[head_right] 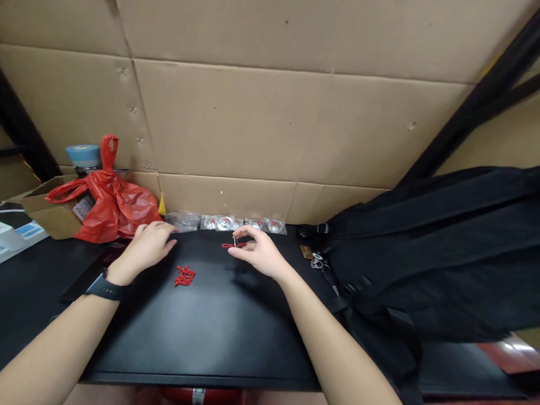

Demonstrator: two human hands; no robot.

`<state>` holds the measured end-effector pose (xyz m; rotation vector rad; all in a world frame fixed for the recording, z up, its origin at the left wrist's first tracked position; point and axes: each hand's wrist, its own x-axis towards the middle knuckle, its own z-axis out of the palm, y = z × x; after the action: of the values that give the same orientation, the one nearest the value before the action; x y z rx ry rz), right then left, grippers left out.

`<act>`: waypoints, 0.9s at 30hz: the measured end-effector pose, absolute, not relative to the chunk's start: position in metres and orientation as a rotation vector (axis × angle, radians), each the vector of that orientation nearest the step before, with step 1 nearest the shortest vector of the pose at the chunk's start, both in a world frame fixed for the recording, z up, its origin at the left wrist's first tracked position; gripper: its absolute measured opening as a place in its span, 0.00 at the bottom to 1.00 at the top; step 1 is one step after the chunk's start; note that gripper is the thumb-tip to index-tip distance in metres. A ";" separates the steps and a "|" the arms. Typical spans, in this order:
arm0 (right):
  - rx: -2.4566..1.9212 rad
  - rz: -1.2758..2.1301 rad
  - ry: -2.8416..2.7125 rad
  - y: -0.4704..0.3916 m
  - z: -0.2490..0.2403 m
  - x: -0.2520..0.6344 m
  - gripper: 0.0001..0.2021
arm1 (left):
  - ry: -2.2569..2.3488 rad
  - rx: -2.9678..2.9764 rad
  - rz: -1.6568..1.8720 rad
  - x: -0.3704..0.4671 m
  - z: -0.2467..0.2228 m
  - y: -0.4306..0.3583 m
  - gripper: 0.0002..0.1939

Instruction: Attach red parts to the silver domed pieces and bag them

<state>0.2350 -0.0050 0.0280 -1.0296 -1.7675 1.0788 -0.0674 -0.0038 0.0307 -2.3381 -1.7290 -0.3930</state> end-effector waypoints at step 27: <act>-1.154 0.469 -2.077 -0.001 0.037 0.254 0.16 | -1.247 -3.159 -0.545 0.011 0.016 -0.030 0.15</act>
<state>0.2543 -0.0012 0.0374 -1.1538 -2.0768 0.4690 0.0106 -0.0298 0.0161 -3.1586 -1.2471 -0.5451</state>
